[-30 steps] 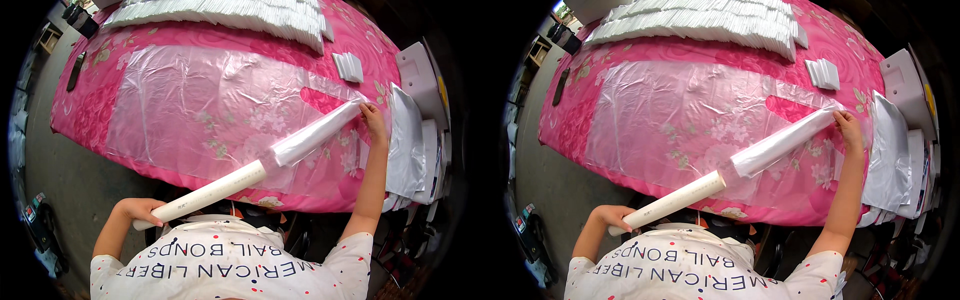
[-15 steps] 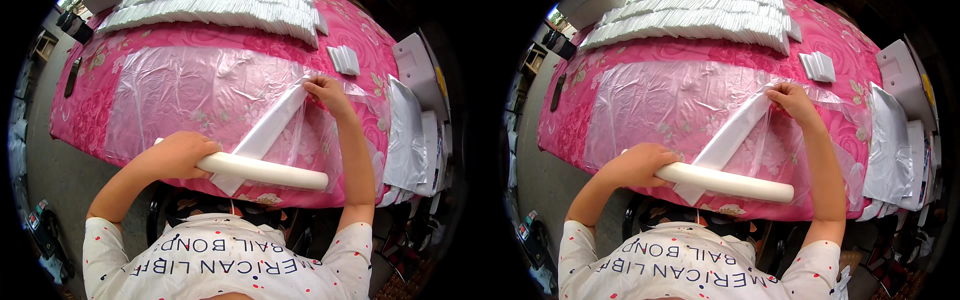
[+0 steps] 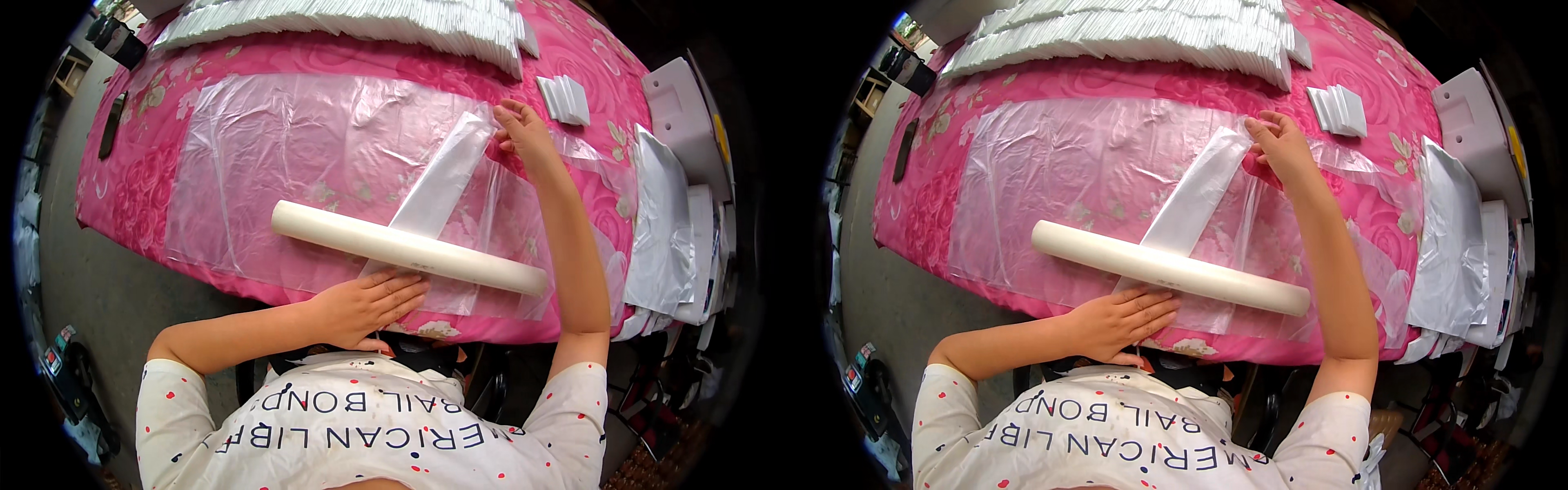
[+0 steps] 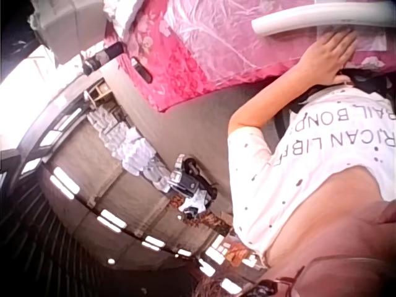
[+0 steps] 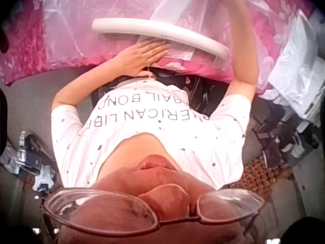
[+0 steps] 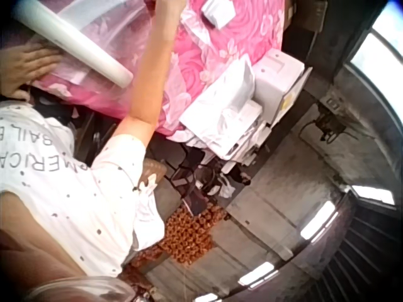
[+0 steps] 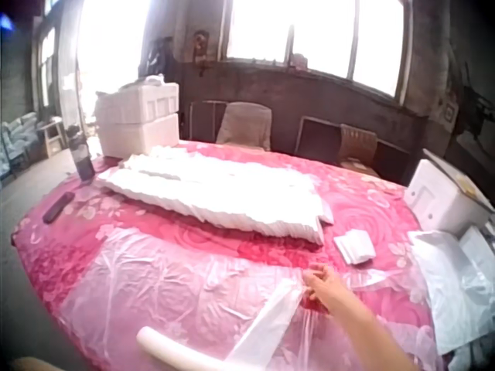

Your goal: The person repeatedly unrolls a clear plastic sheet, places a small white rectangular item on it, folds the plastic around the item, and sets the wrapped unit aside. The person continues this one-at-a-time wrapping process for many items on a pink floral tablecloth.

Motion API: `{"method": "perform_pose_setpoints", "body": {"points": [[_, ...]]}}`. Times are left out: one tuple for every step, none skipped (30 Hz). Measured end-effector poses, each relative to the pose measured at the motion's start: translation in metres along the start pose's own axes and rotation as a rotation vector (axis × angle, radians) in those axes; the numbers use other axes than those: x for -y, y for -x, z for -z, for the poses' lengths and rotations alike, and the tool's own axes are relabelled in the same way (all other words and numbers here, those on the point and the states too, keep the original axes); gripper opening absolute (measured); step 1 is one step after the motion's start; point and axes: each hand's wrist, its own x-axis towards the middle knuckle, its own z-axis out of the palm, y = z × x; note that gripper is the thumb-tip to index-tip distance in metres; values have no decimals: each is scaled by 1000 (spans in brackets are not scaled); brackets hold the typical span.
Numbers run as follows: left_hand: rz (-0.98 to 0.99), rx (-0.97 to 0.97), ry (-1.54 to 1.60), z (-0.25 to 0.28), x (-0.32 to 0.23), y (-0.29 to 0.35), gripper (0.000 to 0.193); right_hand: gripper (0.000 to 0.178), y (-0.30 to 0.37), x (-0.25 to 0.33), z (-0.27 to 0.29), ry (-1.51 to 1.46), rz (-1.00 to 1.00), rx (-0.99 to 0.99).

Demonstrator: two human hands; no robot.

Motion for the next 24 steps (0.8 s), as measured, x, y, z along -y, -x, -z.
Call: {"method": "perform_pose_setpoints", "body": {"points": [[11,12,-18,-2,-2,0,84,39,13,3,-2,-14,57,-42],[41,-11,-29,-5,-6,1,82,43,28,9,-10,-31,115,-71],[63,-35,-41,-7,-11,1,80,44,50,12,-17,53,175,23],[90,-58,-52,-11,-16,1,79,45,75,12,-26,136,235,121],[109,-50,-73,-13,-20,0,78,47,100,13,-32,367,423,173],[130,-41,-94,-15,-24,-1,78,49,123,11,-39,598,609,226],[154,-32,-115,-17,-28,-2,77,50,144,2,-51,643,614,248],[152,-35,-115,-18,-31,-4,77,51,161,-6,-56,698,612,256],[163,-37,-117,-20,-33,-5,78,51,168,-14,-57,747,627,236],[174,-40,-118,-22,-35,-5,78,52,173,-20,-57,797,642,217],[174,-36,-135,-23,-37,-5,78,52,175,-23,-58,846,657,195],[174,-31,-151,-25,-39,-4,78,52,176,-24,-54,845,617,161],[174,-26,-166,-27,-40,-4,79,52,174,-25,-46,843,576,127],[176,-31,-145,-27,-40,-3,79,52,171,-26,-37,839,543,100],[170,-39,-123,-27,-40,-2,80,50,165,-30,-25,899,545,-10],[164,-48,-102,-26,-39,-2,81,49,157,-35,-10,957,547,-120],[123,-58,-28,-23,-37,-1,82,48,149,-40,9,940,477,-212],[95,-64,45,-19,-32,0,83,46,142,-45,24,912,412,-294],[59,-72,121,-14,-27,1,84,46,142,-45,38,910,400,-315],[51,-44,118,-5,-21,1,85,46,143,-44,50,909,389,-338],[52,-12,117,3,-14,3,86,45,143,-43,53,902,377,-353],[54,19,117,8,-8,4,87,46,145,-40,50,869,400,-277],[64,20,130,6,-6,8,81,47,151,-32,41,835,424,-192],[63,19,41,3,-7,8,76,48,159,-27,32,803,441,-117]]}}
